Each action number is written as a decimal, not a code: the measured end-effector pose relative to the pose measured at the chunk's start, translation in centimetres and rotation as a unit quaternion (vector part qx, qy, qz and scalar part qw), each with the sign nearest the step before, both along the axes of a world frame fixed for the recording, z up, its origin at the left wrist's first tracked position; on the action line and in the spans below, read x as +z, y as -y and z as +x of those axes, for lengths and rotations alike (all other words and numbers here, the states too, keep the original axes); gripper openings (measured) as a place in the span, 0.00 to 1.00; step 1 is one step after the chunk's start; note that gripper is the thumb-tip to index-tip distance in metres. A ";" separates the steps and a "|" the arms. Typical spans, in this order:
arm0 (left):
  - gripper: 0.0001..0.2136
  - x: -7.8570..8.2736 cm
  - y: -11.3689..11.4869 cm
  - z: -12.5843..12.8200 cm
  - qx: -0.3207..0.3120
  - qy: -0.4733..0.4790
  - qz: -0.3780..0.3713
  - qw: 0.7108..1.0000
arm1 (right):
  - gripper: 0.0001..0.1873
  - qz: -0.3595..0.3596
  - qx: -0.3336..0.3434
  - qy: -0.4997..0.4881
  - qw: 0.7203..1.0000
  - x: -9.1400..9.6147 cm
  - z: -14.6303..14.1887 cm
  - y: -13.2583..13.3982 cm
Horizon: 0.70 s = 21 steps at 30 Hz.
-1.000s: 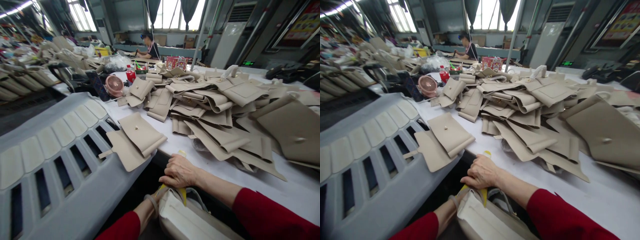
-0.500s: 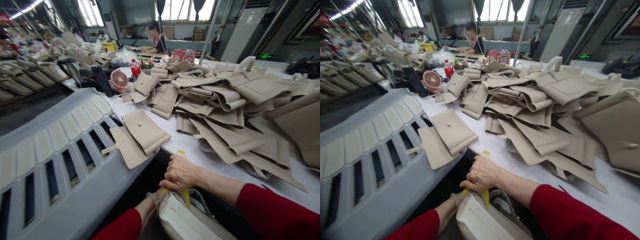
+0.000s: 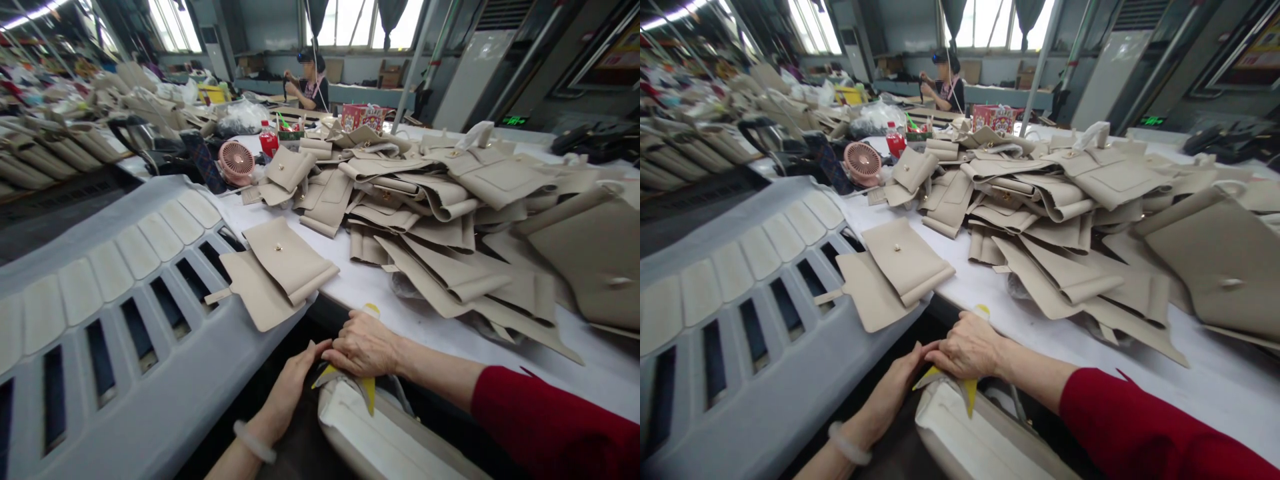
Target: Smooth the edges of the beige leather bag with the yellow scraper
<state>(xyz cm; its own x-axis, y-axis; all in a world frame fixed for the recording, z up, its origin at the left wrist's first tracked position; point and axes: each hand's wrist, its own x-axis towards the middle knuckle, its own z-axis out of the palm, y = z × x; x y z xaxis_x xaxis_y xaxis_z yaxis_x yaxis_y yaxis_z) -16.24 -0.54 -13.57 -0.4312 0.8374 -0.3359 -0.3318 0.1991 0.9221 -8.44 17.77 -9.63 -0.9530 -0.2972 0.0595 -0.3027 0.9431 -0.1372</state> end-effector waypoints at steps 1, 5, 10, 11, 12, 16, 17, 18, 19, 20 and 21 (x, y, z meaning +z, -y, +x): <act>0.23 0.6 0.6 0.1 -0.025 -0.009 0.014 1.000 | 0.27 0.001 -0.003 -0.001 1.000 0.0 0.1 0.0; 0.20 2.2 1.7 0.6 -0.125 -0.090 0.022 0.988 | 0.30 0.007 -0.025 -0.002 1.000 -0.1 0.6 0.3; 0.14 3.1 1.2 0.3 -0.187 -0.280 -0.016 0.942 | 0.30 -0.003 -0.063 -0.001 0.998 -0.4 1.7 0.8; 0.13 3.5 1.1 0.2 -0.196 -0.304 -0.027 0.932 | 0.30 -0.004 -0.074 0.003 0.997 -0.4 2.0 1.0; 0.13 3.8 1.0 0.2 -0.201 -0.324 -0.034 0.924 | 0.31 -0.006 -0.085 0.008 0.996 -0.3 2.3 1.2; 0.16 3.8 1.0 0.2 -0.202 -0.267 -0.020 0.942 | 0.32 -0.021 -0.140 0.048 0.989 0.1 3.3 2.4; 0.18 3.3 1.2 0.4 -0.188 -0.193 -0.012 0.963 | 0.32 -0.033 -0.166 0.062 0.984 0.3 3.7 2.7; 0.21 2.4 1.5 0.6 -0.155 -0.102 -0.006 0.983 | 0.31 -0.047 -0.199 0.076 0.976 0.4 4.2 2.9; 0.23 1.4 1.9 1.0 -0.099 -0.003 -0.008 0.995 | 0.31 -0.059 -0.239 0.088 0.965 0.6 4.9 2.9; 0.24 0.1 2.3 1.4 -0.029 0.088 -0.022 0.995 | 0.31 -0.069 -0.284 0.095 0.952 0.7 5.7 2.8; 0.24 -1.2 2.9 2.0 0.043 0.158 -0.044 0.985 | 0.32 -0.073 -0.329 0.098 0.936 0.9 6.7 2.4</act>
<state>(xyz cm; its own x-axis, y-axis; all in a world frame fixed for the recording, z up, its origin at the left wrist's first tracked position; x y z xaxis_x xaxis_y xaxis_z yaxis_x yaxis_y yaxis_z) -14.28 -3.44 -14.80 -0.3612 0.7638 -0.5349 -0.6191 0.2325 0.7501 -1.69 15.33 -8.73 -0.9239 0.3553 -0.1418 0.3815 0.8834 -0.2720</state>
